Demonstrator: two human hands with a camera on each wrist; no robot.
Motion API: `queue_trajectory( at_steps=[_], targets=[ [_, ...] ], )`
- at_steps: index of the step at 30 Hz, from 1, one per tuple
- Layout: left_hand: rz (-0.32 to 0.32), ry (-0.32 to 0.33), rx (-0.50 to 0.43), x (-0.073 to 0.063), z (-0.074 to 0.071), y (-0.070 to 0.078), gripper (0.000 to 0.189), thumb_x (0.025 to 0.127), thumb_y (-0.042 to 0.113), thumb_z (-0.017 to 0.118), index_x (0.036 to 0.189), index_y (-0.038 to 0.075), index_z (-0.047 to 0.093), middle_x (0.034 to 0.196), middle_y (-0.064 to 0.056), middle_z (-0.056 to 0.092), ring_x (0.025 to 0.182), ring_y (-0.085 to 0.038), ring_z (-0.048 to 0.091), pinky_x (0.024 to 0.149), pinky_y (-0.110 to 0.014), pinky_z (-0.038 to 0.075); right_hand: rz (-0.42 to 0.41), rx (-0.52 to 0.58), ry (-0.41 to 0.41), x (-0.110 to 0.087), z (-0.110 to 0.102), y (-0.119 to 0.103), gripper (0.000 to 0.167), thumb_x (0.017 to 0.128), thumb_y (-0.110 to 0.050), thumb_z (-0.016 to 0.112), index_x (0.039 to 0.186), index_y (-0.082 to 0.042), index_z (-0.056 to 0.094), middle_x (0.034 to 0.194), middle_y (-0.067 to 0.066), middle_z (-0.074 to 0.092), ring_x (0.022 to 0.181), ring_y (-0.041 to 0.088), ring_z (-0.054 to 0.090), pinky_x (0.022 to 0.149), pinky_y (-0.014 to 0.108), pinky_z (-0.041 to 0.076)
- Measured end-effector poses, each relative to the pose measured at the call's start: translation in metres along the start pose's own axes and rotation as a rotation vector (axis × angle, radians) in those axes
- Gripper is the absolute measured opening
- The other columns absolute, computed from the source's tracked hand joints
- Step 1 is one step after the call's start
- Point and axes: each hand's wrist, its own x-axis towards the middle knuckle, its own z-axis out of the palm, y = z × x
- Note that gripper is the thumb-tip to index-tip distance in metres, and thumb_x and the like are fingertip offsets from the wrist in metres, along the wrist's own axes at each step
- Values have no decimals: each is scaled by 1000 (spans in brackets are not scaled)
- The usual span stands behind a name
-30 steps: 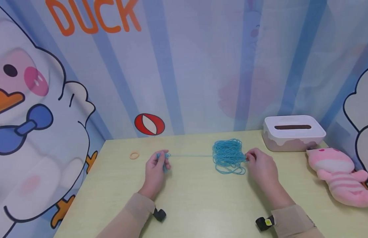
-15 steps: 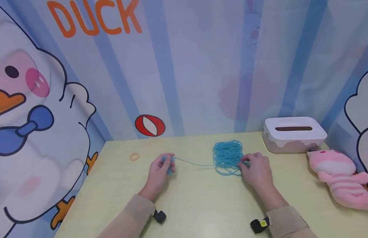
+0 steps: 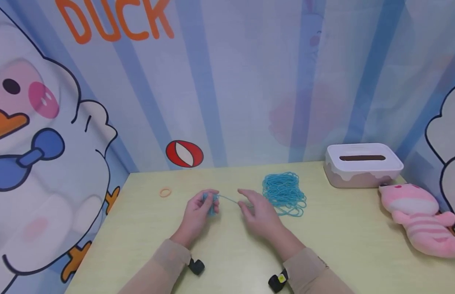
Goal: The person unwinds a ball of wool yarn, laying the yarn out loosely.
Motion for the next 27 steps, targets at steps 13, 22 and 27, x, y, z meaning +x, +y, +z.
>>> queue_trajectory(
  at_steps=[13,22,27],
  targets=[
    [-4,4,26,3,0,-5,40,117,27,56,140,-3,66,105,-26,70,82,-13,69,81,-23,63,11,-67,22,11,22,-20,20,110,-19,69,124,-13,81,99,-3,81,102,22,76,94,46,64],
    [-25,150,12,3,1,-3,35,116,31,58,129,2,71,93,-3,69,75,-13,65,76,-21,62,-65,-49,186,-1,1,2,15,106,-11,72,118,-9,80,98,0,81,100,23,77,91,49,66],
    [-15,216,24,2,1,0,32,114,26,63,132,2,72,107,-16,77,71,-12,65,70,-19,60,-146,-40,298,-3,-6,13,13,101,-5,75,113,-6,81,98,6,82,93,22,77,83,40,66]
  ],
)
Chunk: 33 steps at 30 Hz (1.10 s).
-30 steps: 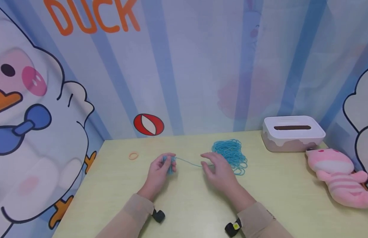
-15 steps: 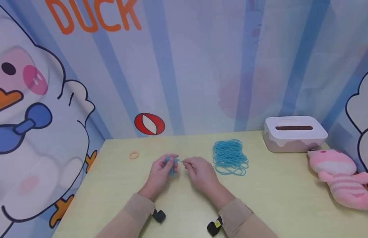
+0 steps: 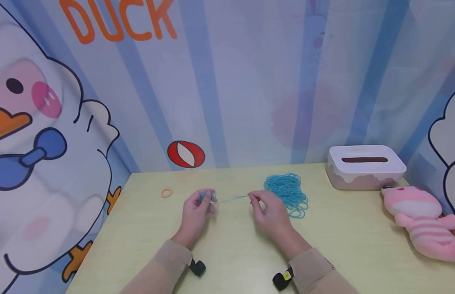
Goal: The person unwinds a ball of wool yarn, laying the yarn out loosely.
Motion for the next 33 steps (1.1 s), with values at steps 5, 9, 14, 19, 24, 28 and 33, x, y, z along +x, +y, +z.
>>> queue_trajectory(
  at_steps=[5,9,14,19,24,28,33],
  targets=[
    [12,1,-20,-2,0,2,34,112,21,66,138,0,68,116,-29,73,73,-12,67,70,-19,62,-13,29,57,-4,-7,12,14,99,-1,77,112,-5,80,95,10,81,89,21,76,87,11,56],
    [9,-35,-78,-1,0,2,41,109,15,70,146,-1,62,127,-35,68,83,-13,73,80,-23,66,-6,39,86,-7,-15,20,15,96,2,78,110,-3,80,98,11,81,89,22,75,90,2,49],
    [8,-68,-141,0,-1,2,44,108,7,69,150,-2,57,138,-39,65,96,-13,80,88,-27,68,-30,40,139,-9,-25,29,14,92,4,77,105,-2,80,96,11,81,85,22,73,88,5,51],
    [-5,-55,-104,1,-1,1,45,109,11,69,151,-1,58,131,-32,72,91,-14,80,86,-27,68,-47,58,176,-10,-32,34,14,90,6,75,102,-1,80,92,13,80,81,17,71,87,6,52],
    [-18,-42,-44,1,-1,1,38,105,13,76,138,-2,65,113,-14,77,85,-16,75,82,-25,67,-55,70,197,-10,-37,39,13,90,5,75,101,1,80,91,14,80,81,12,69,87,4,50],
    [-10,-65,-34,0,0,2,26,101,9,80,122,0,68,118,-10,79,99,-21,77,88,-24,66,-54,72,214,-11,-42,41,11,91,5,74,100,2,80,90,14,79,81,10,68,87,4,50],
    [-13,-111,-85,0,-1,1,17,103,2,75,116,0,64,128,-16,79,115,-34,77,92,-26,66,-20,70,220,-12,-47,43,10,91,5,76,100,3,80,89,14,79,83,2,66,88,2,49]
  ],
)
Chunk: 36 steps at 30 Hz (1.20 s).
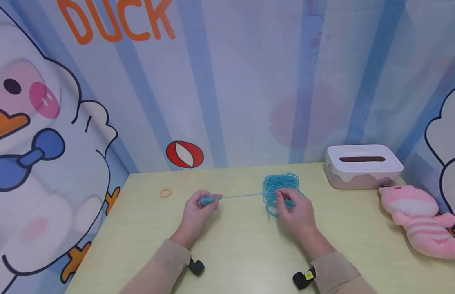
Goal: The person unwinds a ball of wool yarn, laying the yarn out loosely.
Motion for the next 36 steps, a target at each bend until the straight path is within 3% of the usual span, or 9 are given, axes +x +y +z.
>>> queue_trajectory(
  at_steps=[5,9,11,15,22,26,30,33,36],
  targets=[
    [-3,-49,-26,0,-1,-2,35,109,-1,64,144,-2,59,129,-33,72,101,-28,75,89,-27,67,28,0,1,0,-4,4,11,90,6,77,101,4,80,89,15,80,87,-5,65,90,1,48],
    [-32,-98,-66,0,-1,-2,42,113,-2,51,155,-3,52,128,-35,65,96,-18,73,90,-28,67,17,0,-11,0,-7,6,12,90,7,77,101,4,79,92,16,81,87,-3,67,91,0,48],
    [-58,-103,-86,0,0,-2,36,114,-3,46,149,-6,55,120,-27,66,95,-18,73,90,-29,67,14,0,-17,0,-7,7,13,90,7,77,101,3,80,93,16,81,87,-3,67,91,0,48],
    [-97,-75,-113,0,1,-3,26,112,-5,41,121,-4,65,114,-12,67,91,-20,72,87,-31,67,21,-1,-25,0,-7,6,13,90,7,78,101,2,80,93,16,80,87,-3,66,91,0,48],
    [-113,-86,-172,1,0,-3,31,112,-4,48,91,7,68,137,-20,71,98,-20,75,94,-31,67,32,-7,-31,1,-7,4,12,90,7,78,101,1,80,92,16,80,87,-3,66,90,0,47],
    [-121,-120,-155,1,0,-3,35,110,-7,45,84,8,65,125,-17,73,93,-20,74,90,-30,67,39,-7,-33,1,-7,4,12,90,6,78,101,2,80,93,16,80,87,-4,65,90,0,47],
    [-125,-113,-143,1,1,-4,37,108,-9,41,82,8,61,111,-9,64,84,-19,65,78,-27,62,38,-6,-31,0,-7,4,12,90,6,78,101,2,80,93,16,80,88,-5,65,90,1,48],
    [-114,-104,-145,0,1,-3,34,103,-13,43,83,8,61,111,-10,62,85,-20,60,74,-26,58,42,-5,-31,0,-8,4,12,91,6,77,101,1,80,93,16,80,88,-5,65,90,1,48],
    [-90,-127,-98,-1,0,-1,29,96,-16,47,87,8,62,119,-13,67,98,-21,63,79,-24,61,49,-1,-29,0,-8,4,11,91,6,77,102,2,80,94,16,81,89,-6,65,91,0,47]
  ],
)
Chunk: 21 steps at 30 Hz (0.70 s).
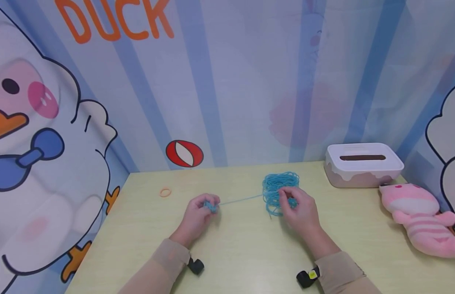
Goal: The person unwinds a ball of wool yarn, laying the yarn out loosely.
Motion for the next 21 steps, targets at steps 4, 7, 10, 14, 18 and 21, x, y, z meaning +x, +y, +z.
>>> queue_trajectory(
  at_steps=[4,7,10,14,18,21],
  targets=[
    [15,-52,94,-2,-1,2,21,99,-10,64,92,10,62,134,-15,74,126,-26,67,95,-21,62,3,8,12,1,0,-1,10,92,6,76,102,5,79,93,17,81,90,-9,64,92,0,47],
    [-5,-81,120,-3,-1,3,18,100,4,77,95,13,63,139,-13,76,137,-32,68,100,-20,60,3,9,25,1,0,-1,10,92,6,75,101,5,79,92,18,80,91,-11,63,92,-1,46],
    [-23,-85,116,-4,-1,2,19,101,14,81,96,14,62,135,-12,78,133,-34,71,99,-22,61,2,9,34,2,0,-2,10,92,6,74,101,4,79,90,17,80,90,-12,62,92,0,47],
    [-10,-73,84,-2,-2,0,22,106,20,76,103,12,56,123,-17,78,102,-27,75,91,-27,64,2,11,34,3,-1,-2,10,92,6,76,101,5,79,90,18,80,90,-13,62,91,0,47],
    [-8,-76,45,-2,-3,-1,35,109,25,72,134,16,50,124,-23,73,81,-20,66,80,-26,63,17,5,15,3,-4,-3,10,92,5,76,102,5,79,91,18,80,90,-15,60,91,0,46],
    [-12,-88,56,-2,-2,0,52,109,27,71,155,19,48,122,-23,70,82,-18,66,78,-24,63,41,-7,-17,2,-7,-3,11,93,5,76,103,4,80,93,17,80,90,-15,59,90,-1,46]
  ],
)
